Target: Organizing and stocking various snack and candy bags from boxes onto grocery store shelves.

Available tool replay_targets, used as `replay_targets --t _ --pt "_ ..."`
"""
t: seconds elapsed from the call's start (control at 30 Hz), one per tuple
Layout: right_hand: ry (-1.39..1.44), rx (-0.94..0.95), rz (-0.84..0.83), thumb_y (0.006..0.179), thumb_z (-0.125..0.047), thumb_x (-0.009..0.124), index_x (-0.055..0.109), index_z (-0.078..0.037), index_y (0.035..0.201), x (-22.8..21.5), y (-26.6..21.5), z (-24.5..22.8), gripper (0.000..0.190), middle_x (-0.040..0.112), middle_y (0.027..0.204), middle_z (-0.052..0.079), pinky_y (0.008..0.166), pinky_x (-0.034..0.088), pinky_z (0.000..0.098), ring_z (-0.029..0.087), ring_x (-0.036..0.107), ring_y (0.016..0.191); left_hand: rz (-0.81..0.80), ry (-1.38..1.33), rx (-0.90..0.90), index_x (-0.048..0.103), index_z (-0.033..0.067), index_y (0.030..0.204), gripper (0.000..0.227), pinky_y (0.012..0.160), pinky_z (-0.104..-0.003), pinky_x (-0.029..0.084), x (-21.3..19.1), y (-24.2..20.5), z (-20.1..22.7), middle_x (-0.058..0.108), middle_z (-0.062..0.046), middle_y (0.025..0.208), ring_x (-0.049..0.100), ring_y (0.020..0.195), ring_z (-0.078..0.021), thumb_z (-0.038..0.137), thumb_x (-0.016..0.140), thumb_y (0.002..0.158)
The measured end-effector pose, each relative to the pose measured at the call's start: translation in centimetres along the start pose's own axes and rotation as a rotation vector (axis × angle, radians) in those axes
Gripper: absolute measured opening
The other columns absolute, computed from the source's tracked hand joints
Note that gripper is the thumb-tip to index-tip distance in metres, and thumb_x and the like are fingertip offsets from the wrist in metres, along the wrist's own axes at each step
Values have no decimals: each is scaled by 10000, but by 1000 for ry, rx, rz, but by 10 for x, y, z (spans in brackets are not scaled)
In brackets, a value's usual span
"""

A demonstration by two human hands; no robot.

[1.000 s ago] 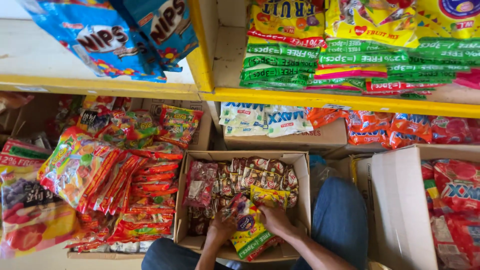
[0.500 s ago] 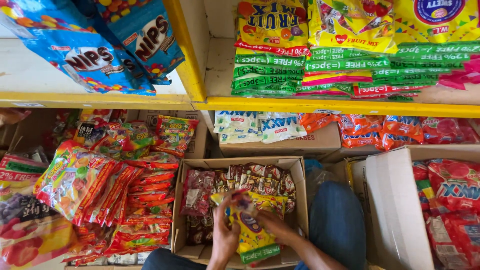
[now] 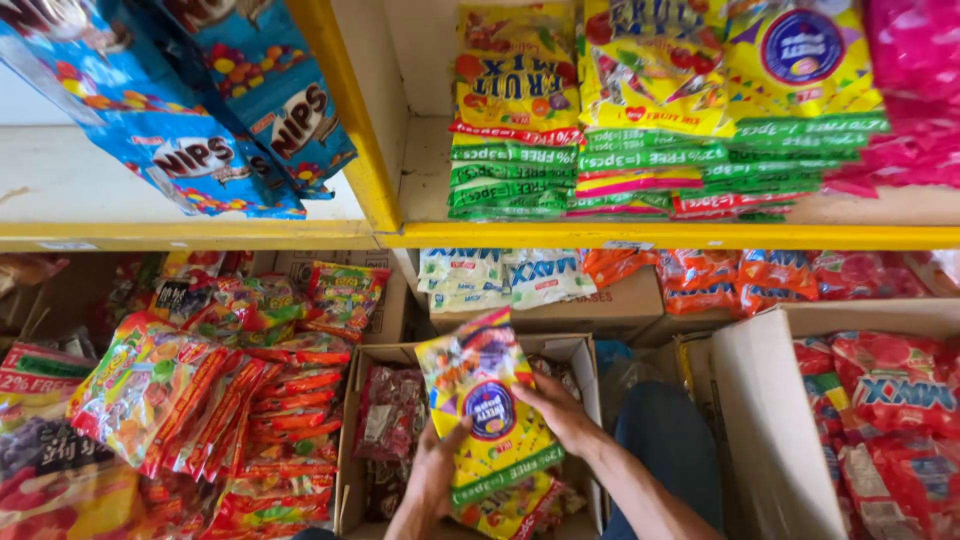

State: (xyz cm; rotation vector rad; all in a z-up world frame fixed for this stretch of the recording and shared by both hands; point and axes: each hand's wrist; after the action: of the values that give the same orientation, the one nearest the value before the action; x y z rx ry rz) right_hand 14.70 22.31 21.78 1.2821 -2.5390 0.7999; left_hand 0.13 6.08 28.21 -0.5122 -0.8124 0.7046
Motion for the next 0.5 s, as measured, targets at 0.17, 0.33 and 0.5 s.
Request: replay_targets --t 0.17,0.33,0.5 --pt "-316 -293 -43 959 -386 640 581 -62 1359 22 -5 -120 518 711 1259 80 936 594 352 155 687 1105 -183 150 268 575 47 1349 465 776 -383 625 33 28 58 739 -113 1145 731 934 -221 95 684 900" --pt "-620 -552 -32 996 -385 613 583 -42 1347 37 -24 -221 492 713 1228 80 918 582 336 152 674 1090 -328 235 461 562 52 1350 495 820 -356 604 93 13 130 730 -85 1164 712 980 -182 83 715 881" --pt "-934 -722 103 1013 -391 597 624 -29 1252 46 -32 -295 434 737 1031 74 782 553 340 129 656 900 -366 367 575 561 37 1350 477 839 -349 611 142 5 185 730 -92 1162 716 987 -181 92 715 901"
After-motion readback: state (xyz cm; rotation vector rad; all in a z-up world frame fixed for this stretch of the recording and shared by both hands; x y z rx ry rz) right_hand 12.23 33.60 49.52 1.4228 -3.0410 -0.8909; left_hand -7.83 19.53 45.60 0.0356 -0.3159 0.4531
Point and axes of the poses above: each hand's wrist, its own y-axis towards the middle knuckle, its own x-axis out of the palm, z = x × y
